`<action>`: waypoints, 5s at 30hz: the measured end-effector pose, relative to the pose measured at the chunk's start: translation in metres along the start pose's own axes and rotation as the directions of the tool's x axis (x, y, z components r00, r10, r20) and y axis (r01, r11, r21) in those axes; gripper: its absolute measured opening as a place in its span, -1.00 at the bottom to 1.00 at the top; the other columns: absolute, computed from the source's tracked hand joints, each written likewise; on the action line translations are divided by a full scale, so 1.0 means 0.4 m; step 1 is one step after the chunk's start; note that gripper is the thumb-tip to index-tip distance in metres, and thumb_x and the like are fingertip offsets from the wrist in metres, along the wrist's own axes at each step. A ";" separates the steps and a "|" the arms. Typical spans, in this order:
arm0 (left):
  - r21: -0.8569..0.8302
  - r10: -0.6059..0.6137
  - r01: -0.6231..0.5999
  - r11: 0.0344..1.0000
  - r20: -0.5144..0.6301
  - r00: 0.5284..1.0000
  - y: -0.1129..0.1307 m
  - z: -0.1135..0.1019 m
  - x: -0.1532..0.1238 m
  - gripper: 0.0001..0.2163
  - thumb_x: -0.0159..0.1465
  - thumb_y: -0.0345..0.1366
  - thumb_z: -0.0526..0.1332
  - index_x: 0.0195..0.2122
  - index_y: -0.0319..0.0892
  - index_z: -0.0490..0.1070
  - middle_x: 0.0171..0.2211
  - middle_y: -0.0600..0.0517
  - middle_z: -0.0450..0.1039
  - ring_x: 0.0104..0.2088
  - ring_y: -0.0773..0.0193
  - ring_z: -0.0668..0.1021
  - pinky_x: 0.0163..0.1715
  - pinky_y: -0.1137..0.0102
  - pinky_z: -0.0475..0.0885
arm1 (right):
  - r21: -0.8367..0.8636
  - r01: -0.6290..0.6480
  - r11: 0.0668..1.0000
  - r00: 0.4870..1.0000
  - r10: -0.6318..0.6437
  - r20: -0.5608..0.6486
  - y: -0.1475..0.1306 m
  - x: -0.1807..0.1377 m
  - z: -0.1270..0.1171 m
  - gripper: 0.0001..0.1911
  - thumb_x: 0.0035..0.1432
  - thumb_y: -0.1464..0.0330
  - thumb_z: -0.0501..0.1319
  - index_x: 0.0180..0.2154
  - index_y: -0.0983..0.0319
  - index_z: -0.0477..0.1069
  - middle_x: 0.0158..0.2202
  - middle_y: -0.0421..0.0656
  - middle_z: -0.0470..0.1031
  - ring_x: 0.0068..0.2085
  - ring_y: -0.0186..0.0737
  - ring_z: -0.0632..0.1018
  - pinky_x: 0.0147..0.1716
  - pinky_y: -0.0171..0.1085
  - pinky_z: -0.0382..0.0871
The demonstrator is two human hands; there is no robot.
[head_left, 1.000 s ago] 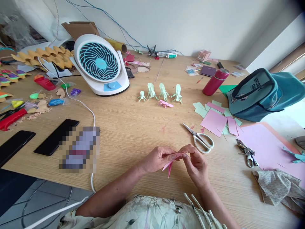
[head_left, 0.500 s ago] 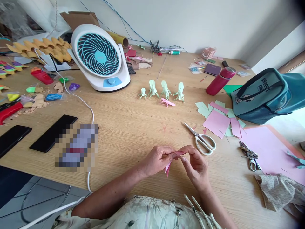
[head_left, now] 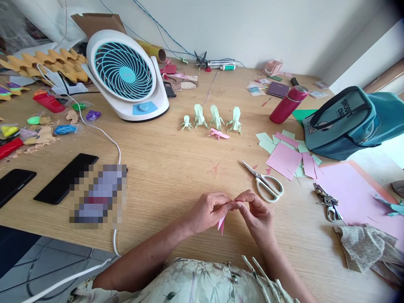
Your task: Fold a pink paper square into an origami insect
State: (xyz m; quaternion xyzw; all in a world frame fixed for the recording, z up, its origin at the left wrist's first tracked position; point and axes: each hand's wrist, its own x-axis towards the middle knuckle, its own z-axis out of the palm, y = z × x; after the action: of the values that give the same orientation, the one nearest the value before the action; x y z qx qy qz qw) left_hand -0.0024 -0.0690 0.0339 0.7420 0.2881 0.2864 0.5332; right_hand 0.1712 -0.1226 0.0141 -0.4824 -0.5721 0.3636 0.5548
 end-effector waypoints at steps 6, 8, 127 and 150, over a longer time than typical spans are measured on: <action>-0.029 -0.064 0.065 0.998 0.023 0.998 0.009 -0.002 0.000 -0.63 0.43 -0.09 0.09 -0.32 -0.26 0.54 -0.45 0.03 0.46 -0.37 0.32 0.50 -0.32 0.49 0.33 | 0.030 0.011 1.000 1.000 -0.011 0.003 -0.006 0.002 -0.005 -0.96 0.26 0.39 0.29 -0.28 0.14 0.48 -0.39 -0.20 0.45 -0.34 -0.22 0.47 -0.30 -0.20 0.37; -0.086 -0.109 0.113 0.990 0.052 0.993 0.012 -0.004 0.000 -0.61 0.44 -0.07 0.07 -0.29 -0.26 0.54 -0.42 0.01 0.50 -0.35 0.30 0.52 -0.31 0.48 0.35 | 0.031 0.002 1.000 1.000 -0.003 0.017 -0.010 0.003 -0.008 -0.94 0.28 0.36 0.27 -0.19 0.13 0.50 -0.35 -0.17 0.47 -0.30 -0.19 0.48 -0.27 -0.18 0.40; 0.078 0.128 -0.114 0.990 -0.211 0.969 -0.018 0.007 0.002 -0.78 0.41 -0.31 0.16 0.00 -0.21 0.52 -0.06 -0.11 0.57 -0.02 0.20 0.58 0.04 0.33 0.47 | -0.215 0.215 0.953 0.970 -0.234 -0.068 -0.009 -0.004 0.014 -0.85 0.25 0.49 0.23 -0.22 0.12 0.48 -0.26 -0.13 0.57 -0.22 -0.13 0.59 -0.22 -0.11 0.48; -0.011 0.122 -0.125 0.992 -0.154 0.980 -0.015 -0.002 0.004 -0.83 0.32 -0.42 0.20 -0.13 -0.25 0.55 -0.16 -0.11 0.52 -0.11 0.22 0.56 -0.04 0.36 0.46 | -0.225 0.280 0.933 0.956 -0.293 -0.025 -0.013 -0.005 0.011 -0.72 0.19 0.61 0.23 -0.19 0.12 0.49 -0.24 -0.13 0.56 -0.22 -0.15 0.59 -0.22 -0.14 0.48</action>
State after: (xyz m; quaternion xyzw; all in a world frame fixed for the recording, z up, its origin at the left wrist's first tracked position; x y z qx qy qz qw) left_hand -0.0026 -0.0656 0.0284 0.7287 0.2787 0.3782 0.4983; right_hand 0.1661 -0.1254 0.0180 -0.4624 -0.6565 0.1992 0.5617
